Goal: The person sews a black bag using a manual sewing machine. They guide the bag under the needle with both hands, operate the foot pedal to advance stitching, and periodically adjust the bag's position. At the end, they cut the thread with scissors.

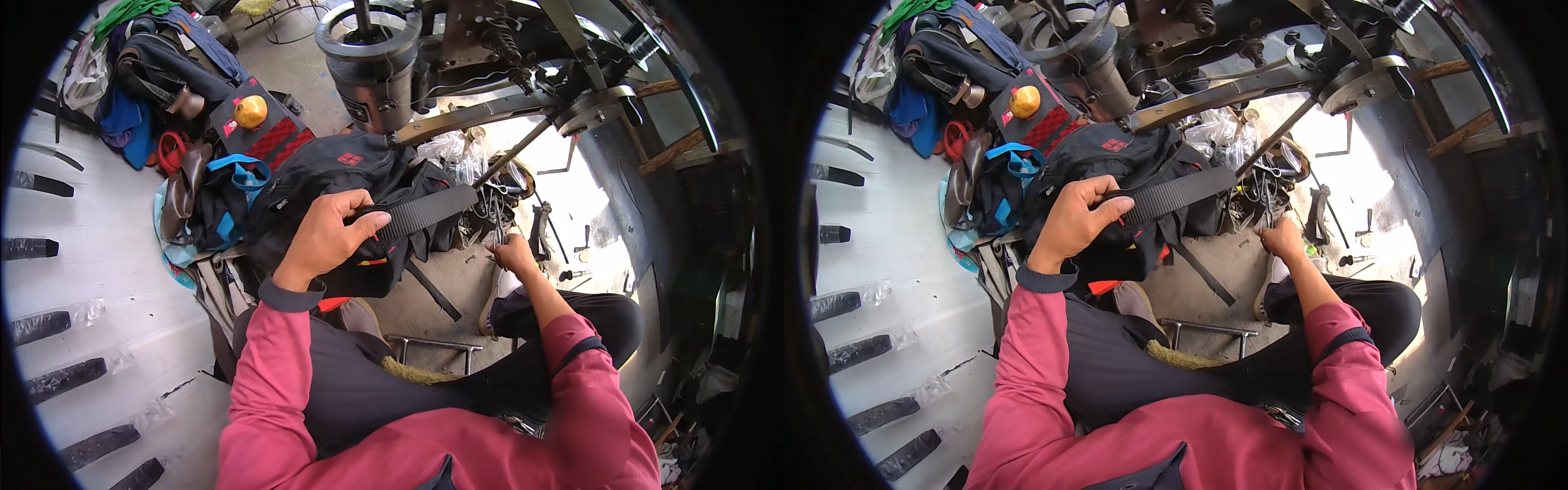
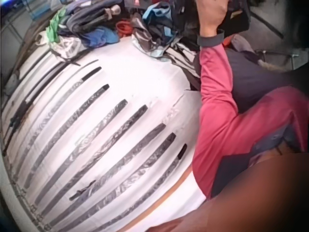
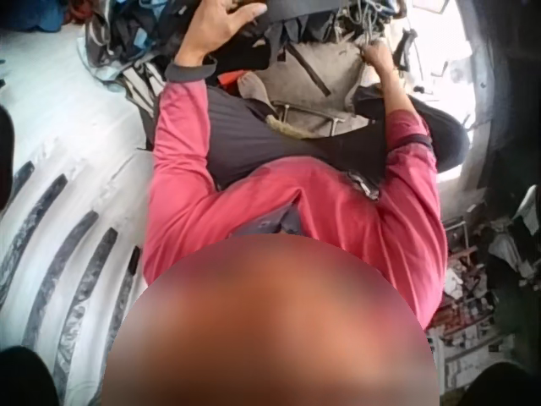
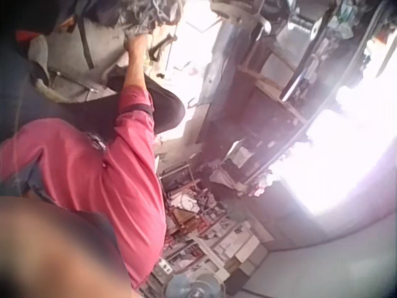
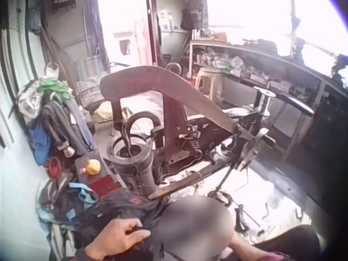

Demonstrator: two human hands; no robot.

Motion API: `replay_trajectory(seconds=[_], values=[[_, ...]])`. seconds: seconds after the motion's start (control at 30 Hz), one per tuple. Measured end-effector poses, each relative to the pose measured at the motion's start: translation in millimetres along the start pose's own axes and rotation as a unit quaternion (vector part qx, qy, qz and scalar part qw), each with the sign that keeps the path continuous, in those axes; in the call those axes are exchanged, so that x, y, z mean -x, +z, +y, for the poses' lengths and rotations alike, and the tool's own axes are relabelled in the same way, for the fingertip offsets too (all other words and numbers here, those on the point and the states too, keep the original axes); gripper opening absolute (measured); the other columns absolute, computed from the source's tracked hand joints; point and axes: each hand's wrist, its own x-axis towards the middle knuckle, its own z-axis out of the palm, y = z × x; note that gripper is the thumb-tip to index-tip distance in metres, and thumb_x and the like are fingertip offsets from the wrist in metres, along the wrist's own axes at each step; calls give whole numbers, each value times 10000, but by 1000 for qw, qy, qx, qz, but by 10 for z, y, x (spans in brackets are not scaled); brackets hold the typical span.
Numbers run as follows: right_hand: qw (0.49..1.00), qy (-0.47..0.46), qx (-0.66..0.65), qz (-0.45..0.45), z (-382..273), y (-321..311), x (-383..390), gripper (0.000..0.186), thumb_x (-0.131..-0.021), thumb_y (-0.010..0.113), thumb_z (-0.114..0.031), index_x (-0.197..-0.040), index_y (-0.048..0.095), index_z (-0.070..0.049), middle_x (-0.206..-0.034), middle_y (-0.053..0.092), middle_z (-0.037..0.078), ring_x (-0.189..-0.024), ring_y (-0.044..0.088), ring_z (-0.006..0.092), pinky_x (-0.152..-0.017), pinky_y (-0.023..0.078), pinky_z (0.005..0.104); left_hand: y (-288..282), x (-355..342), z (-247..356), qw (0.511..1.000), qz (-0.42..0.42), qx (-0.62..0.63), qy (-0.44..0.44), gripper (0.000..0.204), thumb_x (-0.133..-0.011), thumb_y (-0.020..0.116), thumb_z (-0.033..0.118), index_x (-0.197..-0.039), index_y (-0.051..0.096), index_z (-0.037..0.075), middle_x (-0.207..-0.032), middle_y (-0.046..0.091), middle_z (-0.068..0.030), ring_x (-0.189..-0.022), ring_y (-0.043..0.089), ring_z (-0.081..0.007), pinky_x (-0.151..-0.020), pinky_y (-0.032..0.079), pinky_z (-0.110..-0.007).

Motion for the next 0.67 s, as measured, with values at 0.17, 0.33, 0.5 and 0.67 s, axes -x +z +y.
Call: replay_trajectory(seconds=[0.17,0.33,0.5,0.67], values=[[994,-30,-89,49,-169,-94,-678,489,-767,816,-292,-1078,702,67,-1024,731,270,-1006,718,362,-889,543,428,-18,41,-13,1000,24,17,10,385,-916,761,271,-770,560,-23,-638,410,-38,-641,370,-77,-560,351,-283],[975,-129,-130,124,-566,-277,-369,379,-854,745,-272,-1096,744,20,-978,764,187,-926,737,302,-864,550,381,-62,79,26,1000,8,-16,7,408,-933,754,299,-745,549,0,-633,436,-6,-638,395,-56,-568,353,-263],[860,-339,-377,58,-1516,-726,579,328,-971,672,-264,-1072,717,45,-922,731,91,-873,651,132,-813,511,282,-29,136,108,999,-14,-14,43,427,-940,757,324,-733,556,9,-610,464,8,-622,415,-46,-564,364,-257],[789,-591,-136,-98,-2458,-1148,1492,514,-974,635,-517,-1187,711,-55,-1241,684,162,-1219,617,283,-1073,431,380,-63,345,249,997,-24,-28,70,403,-907,783,282,-727,563,-4,-619,374,-67,-611,326,-118,-533,336,-309]])
